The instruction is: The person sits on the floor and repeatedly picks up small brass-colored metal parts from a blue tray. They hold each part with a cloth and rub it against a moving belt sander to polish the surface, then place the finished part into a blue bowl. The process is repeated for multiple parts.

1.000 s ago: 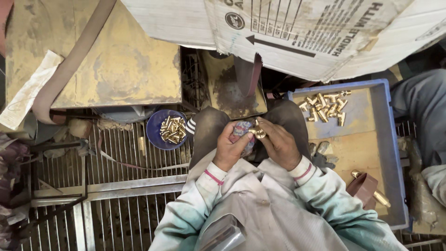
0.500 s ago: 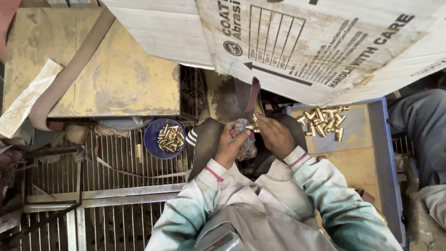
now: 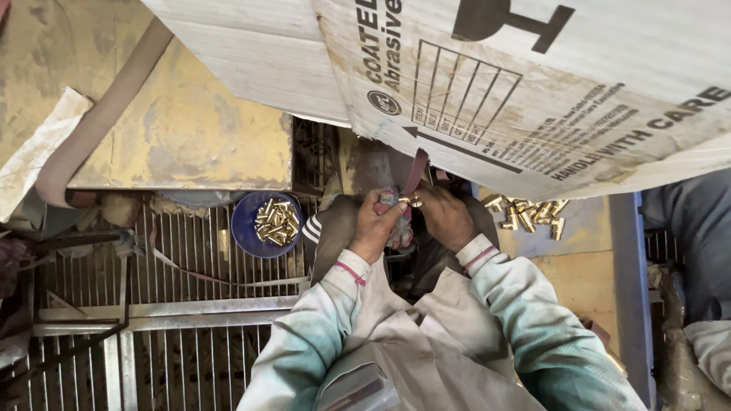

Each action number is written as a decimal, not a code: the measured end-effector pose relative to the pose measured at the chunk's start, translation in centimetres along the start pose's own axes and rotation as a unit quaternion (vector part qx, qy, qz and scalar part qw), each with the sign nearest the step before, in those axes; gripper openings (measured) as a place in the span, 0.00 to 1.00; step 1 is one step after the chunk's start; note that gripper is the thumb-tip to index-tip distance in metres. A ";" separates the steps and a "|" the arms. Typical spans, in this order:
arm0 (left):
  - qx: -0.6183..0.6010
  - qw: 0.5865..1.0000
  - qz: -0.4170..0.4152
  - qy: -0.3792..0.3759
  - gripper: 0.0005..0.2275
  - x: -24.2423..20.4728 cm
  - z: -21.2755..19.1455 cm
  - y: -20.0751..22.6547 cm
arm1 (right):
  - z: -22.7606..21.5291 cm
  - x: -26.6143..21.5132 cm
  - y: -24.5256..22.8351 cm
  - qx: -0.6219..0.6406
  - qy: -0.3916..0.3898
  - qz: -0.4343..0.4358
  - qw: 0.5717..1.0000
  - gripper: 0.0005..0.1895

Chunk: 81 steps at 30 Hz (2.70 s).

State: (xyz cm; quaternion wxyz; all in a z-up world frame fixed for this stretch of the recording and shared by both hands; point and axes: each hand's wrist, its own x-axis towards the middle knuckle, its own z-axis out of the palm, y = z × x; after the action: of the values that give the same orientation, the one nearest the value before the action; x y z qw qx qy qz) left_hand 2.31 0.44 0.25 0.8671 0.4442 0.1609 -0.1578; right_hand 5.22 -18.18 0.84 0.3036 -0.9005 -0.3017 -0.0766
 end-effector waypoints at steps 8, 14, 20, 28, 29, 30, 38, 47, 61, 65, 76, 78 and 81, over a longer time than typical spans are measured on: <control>0.044 0.998 -0.016 0.039 0.13 0.3 0.1 -0.1 | 1.3 -0.5 0.6 0.078 -0.016 0.079 0.994 0.15; 0.054 0.998 -0.022 0.031 0.13 0.5 0.1 0.0 | 1.2 -0.3 0.8 0.133 -0.048 0.130 0.981 0.14; 0.054 0.998 -0.012 0.040 0.13 0.8 -0.2 -0.8 | 1.2 -0.1 0.9 0.177 -0.062 0.163 0.969 0.15; 0.042 0.999 -0.008 0.027 0.13 1.3 -0.7 -1.6 | 1.6 -0.2 1.9 0.249 -0.100 0.206 0.941 0.15; 0.044 0.999 -0.007 0.030 0.12 1.4 -0.7 -1.6 | 1.7 -0.3 2.0 0.250 -0.100 0.211 0.940 0.16; 0.046 0.998 -0.007 0.033 0.12 1.4 -0.7 -1.7 | 1.8 -0.4 2.2 0.250 -0.101 0.217 0.938 0.16; 0.042 0.998 -0.031 0.043 0.12 1.3 -0.3 -1.1 | 2.9 -0.4 3.4 0.427 -0.112 0.302 0.845 0.17; 0.051 0.997 -0.002 0.055 0.13 1.3 -0.1 -1.3 | 3.0 0.5 3.7 0.591 -0.085 0.481 0.642 0.12; 0.144 0.963 0.215 -0.075 0.27 -6.0 0.9 -1.3 | -6.0 -3.6 -7.5 0.343 0.015 0.213 0.915 0.18; 0.122 0.963 0.213 -0.115 0.28 -8.2 2.6 1.4 | -7.5 -3.0 -9.3 0.240 0.080 0.060 0.966 0.17; 0.085 0.974 0.164 -0.131 0.18 -9.2 0.9 0.4 | -4.9 -6.9 -7.8 0.598 -0.028 0.368 0.711 0.18; 0.090 0.980 0.152 -0.095 0.17 -9.0 0.7 -0.3 | -5.0 -6.4 -8.4 0.542 -0.017 0.351 0.763 0.19; 0.051 0.991 0.118 -0.049 0.15 -8.4 0.3 -1.0 | -5.8 -5.2 -9.3 0.238 0.051 0.085 0.966 0.21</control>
State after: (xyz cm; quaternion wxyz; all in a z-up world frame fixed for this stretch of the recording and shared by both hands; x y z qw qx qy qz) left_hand -5.61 0.77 3.21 0.8626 0.4956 0.0568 -0.0838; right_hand -4.23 -18.33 8.45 0.5295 -0.8195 -0.2180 -0.0223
